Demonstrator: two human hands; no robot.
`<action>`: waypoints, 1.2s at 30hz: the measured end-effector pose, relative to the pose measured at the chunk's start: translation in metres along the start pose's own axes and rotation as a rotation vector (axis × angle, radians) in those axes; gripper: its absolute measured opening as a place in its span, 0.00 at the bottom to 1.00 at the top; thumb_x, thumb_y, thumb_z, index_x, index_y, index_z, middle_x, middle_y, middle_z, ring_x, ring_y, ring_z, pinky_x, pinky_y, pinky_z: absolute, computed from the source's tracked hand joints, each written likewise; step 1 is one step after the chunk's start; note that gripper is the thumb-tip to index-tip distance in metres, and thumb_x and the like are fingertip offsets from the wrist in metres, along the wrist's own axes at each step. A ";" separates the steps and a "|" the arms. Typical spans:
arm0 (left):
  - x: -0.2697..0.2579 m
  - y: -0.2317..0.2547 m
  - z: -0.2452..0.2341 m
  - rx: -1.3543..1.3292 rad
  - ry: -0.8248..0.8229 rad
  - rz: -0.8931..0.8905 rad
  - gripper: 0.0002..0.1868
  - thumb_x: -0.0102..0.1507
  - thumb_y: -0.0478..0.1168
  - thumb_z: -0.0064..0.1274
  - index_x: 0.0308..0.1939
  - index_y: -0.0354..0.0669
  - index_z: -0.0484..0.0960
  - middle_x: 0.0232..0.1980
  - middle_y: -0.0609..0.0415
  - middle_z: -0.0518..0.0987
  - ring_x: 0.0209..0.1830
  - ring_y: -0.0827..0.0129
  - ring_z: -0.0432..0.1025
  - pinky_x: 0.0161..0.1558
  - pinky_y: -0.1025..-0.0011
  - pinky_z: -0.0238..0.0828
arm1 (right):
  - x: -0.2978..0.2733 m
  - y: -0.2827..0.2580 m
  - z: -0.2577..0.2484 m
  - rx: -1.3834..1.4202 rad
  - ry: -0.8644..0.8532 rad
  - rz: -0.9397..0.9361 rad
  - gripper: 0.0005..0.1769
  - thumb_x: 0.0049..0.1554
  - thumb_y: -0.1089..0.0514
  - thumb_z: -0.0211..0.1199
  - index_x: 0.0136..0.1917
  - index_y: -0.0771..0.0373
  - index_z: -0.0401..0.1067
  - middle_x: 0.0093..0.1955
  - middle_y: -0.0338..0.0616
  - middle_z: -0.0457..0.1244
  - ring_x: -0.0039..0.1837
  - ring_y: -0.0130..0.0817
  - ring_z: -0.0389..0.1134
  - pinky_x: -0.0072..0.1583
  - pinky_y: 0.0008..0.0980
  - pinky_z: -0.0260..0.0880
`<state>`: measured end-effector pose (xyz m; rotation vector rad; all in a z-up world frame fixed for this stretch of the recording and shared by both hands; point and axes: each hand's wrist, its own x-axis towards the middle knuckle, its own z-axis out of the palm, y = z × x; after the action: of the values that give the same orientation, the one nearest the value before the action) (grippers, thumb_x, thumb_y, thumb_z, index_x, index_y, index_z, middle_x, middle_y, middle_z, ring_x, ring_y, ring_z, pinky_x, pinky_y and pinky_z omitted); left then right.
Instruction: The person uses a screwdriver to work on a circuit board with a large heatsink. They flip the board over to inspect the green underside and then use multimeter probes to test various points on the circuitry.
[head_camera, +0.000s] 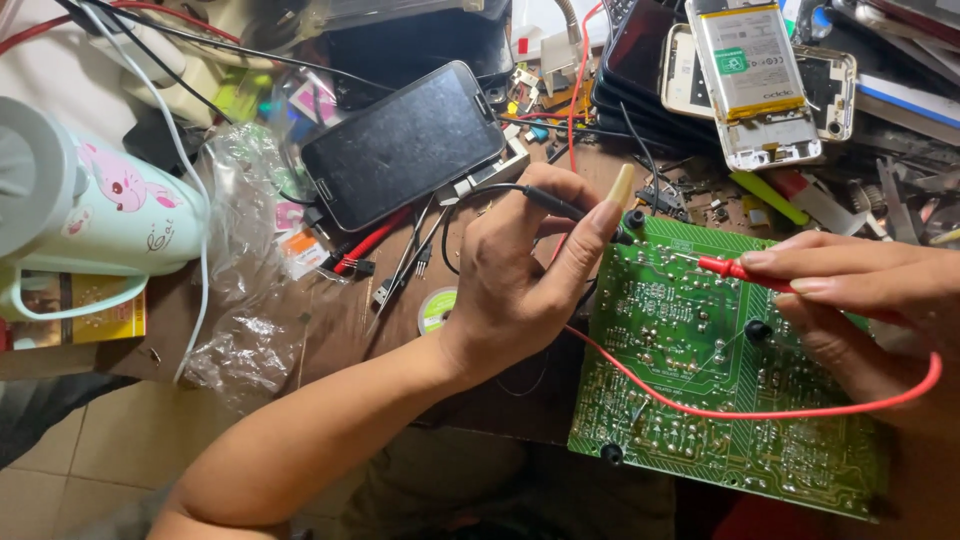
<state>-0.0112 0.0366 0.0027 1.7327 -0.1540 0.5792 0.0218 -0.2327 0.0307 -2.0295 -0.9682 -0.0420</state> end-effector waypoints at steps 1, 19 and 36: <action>0.000 0.001 0.001 -0.019 -0.002 0.001 0.07 0.70 0.40 0.49 0.43 0.39 0.74 0.40 0.56 0.76 0.36 0.71 0.76 0.44 0.72 0.86 | 0.001 -0.001 0.002 0.040 0.018 0.026 0.11 0.62 0.68 0.58 0.56 0.60 0.63 0.61 0.57 0.69 0.66 0.52 0.76 0.75 0.45 0.77; -0.003 -0.003 0.002 0.021 -0.014 -0.036 0.06 0.68 0.42 0.53 0.43 0.45 0.75 0.40 0.60 0.78 0.33 0.72 0.79 0.38 0.75 0.81 | 0.021 -0.021 0.008 -0.020 0.050 0.045 0.14 0.58 0.74 0.64 0.54 0.67 0.65 0.58 0.58 0.71 0.61 0.40 0.77 0.56 0.24 0.80; 0.000 -0.003 0.001 0.050 -0.010 -0.007 0.06 0.69 0.42 0.52 0.41 0.45 0.75 0.38 0.61 0.78 0.33 0.74 0.76 0.37 0.75 0.82 | 0.020 -0.014 0.004 -0.014 0.015 0.015 0.14 0.59 0.73 0.63 0.56 0.63 0.66 0.59 0.53 0.71 0.62 0.38 0.78 0.57 0.24 0.81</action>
<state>-0.0098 0.0361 -0.0005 1.7844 -0.1412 0.5737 0.0253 -0.2127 0.0447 -2.0465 -0.9451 -0.0563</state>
